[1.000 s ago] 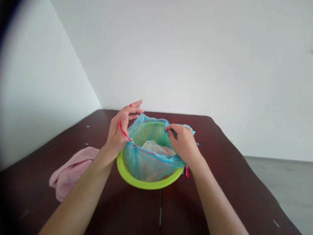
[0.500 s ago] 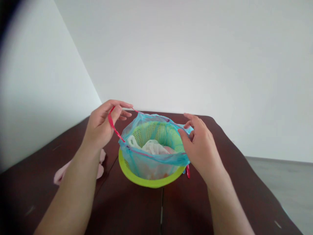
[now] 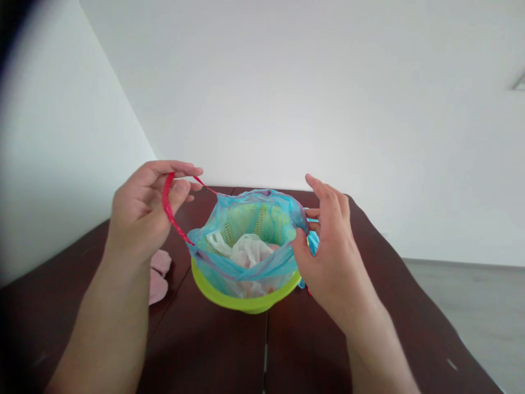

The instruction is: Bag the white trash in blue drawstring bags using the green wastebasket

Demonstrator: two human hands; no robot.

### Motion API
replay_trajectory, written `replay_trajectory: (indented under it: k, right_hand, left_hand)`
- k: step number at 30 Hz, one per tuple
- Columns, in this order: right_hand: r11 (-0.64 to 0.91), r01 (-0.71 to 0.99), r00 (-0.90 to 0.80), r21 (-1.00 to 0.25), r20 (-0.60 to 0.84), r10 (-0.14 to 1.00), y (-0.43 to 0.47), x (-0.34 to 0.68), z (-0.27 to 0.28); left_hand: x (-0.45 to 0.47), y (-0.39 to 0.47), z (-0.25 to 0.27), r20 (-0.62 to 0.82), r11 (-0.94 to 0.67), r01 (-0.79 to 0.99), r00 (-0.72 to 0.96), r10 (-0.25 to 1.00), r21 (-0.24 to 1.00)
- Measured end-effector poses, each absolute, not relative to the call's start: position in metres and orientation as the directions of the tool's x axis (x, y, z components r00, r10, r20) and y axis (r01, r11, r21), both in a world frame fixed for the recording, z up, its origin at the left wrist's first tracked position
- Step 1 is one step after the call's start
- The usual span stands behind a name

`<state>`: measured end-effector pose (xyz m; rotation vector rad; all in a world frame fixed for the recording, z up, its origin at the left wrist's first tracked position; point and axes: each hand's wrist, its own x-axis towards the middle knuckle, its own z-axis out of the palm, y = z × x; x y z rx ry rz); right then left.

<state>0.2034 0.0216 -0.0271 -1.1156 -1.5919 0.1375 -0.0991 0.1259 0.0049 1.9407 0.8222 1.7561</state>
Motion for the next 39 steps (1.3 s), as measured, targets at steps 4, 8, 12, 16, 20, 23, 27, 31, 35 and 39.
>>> replay_trajectory:
  k: [4, 8, 12, 16, 20, 23, 27, 31, 35, 39]
  right_hand:
    - [0.59, 0.41, 0.094, -0.695, 0.676, 0.731, 0.019, 0.178, -0.025]
    - [0.619, 0.264, -0.001, -0.739, 0.642, 0.767, 0.015, 0.154, -0.03]
    - [0.626, 0.276, -0.073, -0.729, 0.634, 0.77, 0.015, 0.148, -0.036]
    - [0.606, 0.482, -0.008, -0.633, 0.688, 0.725, 0.02, 0.154, -0.036]
    - [0.504, 0.705, 0.047, -0.499, 0.742, 0.668, 0.022, 0.162, -0.027]
    - [0.504, 0.717, -0.024, -0.482, 0.705, 0.709, 0.02, 0.164, -0.022]
    - [0.495, 0.735, -0.056, -0.463, 0.686, 0.725, 0.021, 0.161, -0.024]
    - [0.5, 0.736, -0.082, -0.456, 0.673, 0.735, 0.026, 0.157, -0.028]
    - [0.531, 0.629, -0.078, -0.567, 0.634, 0.77, 0.026, 0.155, -0.027]
    - [0.552, 0.463, -0.076, -0.694, 0.589, 0.804, 0.022, 0.156, -0.024]
  left_hand:
    - [-0.094, 0.117, 0.002, 0.72, -0.785, 0.175, 0.319, 0.616, 0.594]
    - [-0.082, 0.109, 0.0, 0.6, -0.837, 0.207, 0.613, 0.515, 0.507]
    - [-0.075, 0.11, -0.005, 0.561, -0.852, 0.305, 0.649, 0.513, 0.426]
    - [-0.077, 0.111, -0.005, 0.574, -0.828, 0.344, 0.6, 0.557, 0.444]
    - [-0.077, 0.109, 0.001, 0.584, -0.774, 0.366, 0.509, 0.632, 0.517]
    - [-0.073, 0.108, 0.002, 0.591, -0.754, 0.368, 0.47, 0.655, 0.544]
    - [-0.07, 0.107, 0.0, 0.58, -0.746, 0.374, 0.471, 0.665, 0.551]
    - [-0.069, 0.103, -0.002, 0.489, -0.681, 0.318, 0.506, 0.711, 0.66]
    - [-0.068, 0.099, -0.006, 0.435, -0.614, 0.197, 0.546, 0.716, 0.764]
    - [-0.067, 0.096, -0.006, 0.463, -0.616, 0.116, 0.556, 0.69, 0.779]
